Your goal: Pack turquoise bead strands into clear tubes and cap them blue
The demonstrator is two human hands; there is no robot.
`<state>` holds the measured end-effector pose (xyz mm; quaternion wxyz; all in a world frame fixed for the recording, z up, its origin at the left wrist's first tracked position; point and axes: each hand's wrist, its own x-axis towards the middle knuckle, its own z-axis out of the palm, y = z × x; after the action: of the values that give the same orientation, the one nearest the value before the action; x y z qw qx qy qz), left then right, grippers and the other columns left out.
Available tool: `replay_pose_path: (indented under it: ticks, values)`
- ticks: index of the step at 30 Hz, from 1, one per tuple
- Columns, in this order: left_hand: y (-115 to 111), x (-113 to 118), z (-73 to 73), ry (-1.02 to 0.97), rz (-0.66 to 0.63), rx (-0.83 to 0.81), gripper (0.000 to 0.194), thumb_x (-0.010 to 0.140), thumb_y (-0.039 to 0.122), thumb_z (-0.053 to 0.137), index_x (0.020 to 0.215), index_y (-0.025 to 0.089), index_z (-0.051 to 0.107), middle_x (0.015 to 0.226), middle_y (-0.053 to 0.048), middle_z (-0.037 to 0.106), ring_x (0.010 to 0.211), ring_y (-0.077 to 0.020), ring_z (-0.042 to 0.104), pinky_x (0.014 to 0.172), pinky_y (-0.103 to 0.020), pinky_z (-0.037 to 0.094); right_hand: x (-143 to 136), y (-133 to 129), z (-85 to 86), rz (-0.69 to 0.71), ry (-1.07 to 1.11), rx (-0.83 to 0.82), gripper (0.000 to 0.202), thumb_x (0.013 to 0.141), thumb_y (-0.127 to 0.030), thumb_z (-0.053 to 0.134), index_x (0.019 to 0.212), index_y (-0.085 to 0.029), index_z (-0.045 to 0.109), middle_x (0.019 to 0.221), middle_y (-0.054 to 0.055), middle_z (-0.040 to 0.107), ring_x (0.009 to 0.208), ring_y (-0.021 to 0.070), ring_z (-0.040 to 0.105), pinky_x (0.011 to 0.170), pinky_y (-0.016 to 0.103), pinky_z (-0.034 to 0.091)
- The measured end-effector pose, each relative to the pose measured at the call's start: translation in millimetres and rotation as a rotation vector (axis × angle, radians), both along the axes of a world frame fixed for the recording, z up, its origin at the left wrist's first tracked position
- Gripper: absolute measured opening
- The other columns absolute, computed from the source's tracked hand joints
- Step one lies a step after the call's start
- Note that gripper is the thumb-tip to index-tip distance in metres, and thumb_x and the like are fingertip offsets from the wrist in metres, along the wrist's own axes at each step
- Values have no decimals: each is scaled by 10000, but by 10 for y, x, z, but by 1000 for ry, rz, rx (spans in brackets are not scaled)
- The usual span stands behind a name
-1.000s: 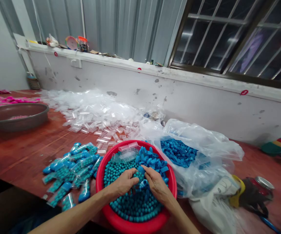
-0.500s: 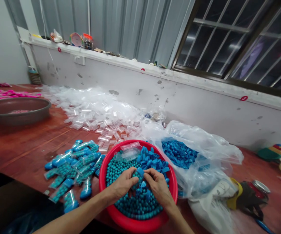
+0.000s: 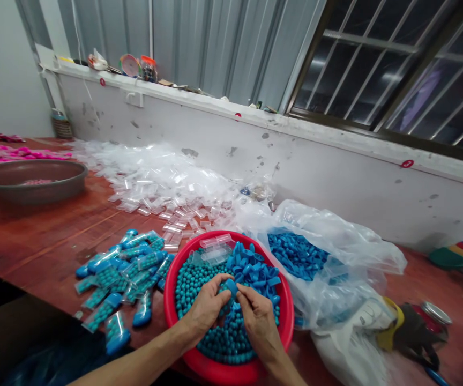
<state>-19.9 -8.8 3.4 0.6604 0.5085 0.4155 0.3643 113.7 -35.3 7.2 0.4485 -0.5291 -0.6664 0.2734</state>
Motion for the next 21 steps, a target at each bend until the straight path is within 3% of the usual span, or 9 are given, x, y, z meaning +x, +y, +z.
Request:
replay_pose_path:
  ticks: [6, 11, 14, 16, 19, 21]
  values:
    - [61, -93, 80, 38, -83, 55, 370, 748, 366, 444, 1063, 179, 384, 471, 93, 430, 308, -60, 411, 277, -131, 276, 200, 77, 113, 228, 223, -271, 265, 758, -294, 511, 981, -185, 602, 717, -9, 525, 496, 84, 484, 483, 219, 424]
    - [11, -115, 173, 73, -212, 89, 313, 756, 325, 441, 1033, 191, 387, 572, 87, 431, 319, -35, 392, 300, -141, 325, 255, 178, 193, 127, 423, -360, 458, 663, -299, 591, 1094, -170, 507, 828, 24, 574, 546, 125, 540, 471, 262, 472]
    - [-60, -74, 173, 99, -132, 96, 384, 761, 298, 427, 1125, 205, 350, 627, 76, 425, 347, -33, 375, 326, -158, 341, 182, 111, 198, 164, 190, -267, 409, 750, -298, 521, 1141, -180, 502, 968, 72, 604, 832, 208, 580, 728, 359, 483]
    - [-97, -43, 153, 114, -68, 109, 443, 771, 280, 397, 1200, 215, 308, 623, 71, 422, 363, -47, 370, 348, -173, 337, 118, 28, 197, 207, -6, -205, 442, 785, -291, 494, 1212, -186, 448, 1147, 91, 538, 1057, 233, 488, 915, 401, 373]
    - [-124, -22, 127, 128, 24, 212, 443, 756, 241, 411, 1193, 180, 369, 683, 35, 480, 526, -87, 456, 533, -218, 413, 15, -74, 177, 245, -178, -158, 690, 715, -298, 580, 1314, -156, 268, 1289, 121, 390, 1172, 244, 377, 968, 393, 321]
    - [-128, -23, 121, 124, 51, 269, 402, 728, 218, 444, 1125, 153, 436, 762, 8, 517, 670, -116, 483, 674, -240, 410, -55, -104, 147, 237, -257, -127, 810, 643, -291, 633, 1318, -128, 216, 1241, 144, 414, 1115, 251, 435, 918, 378, 380]
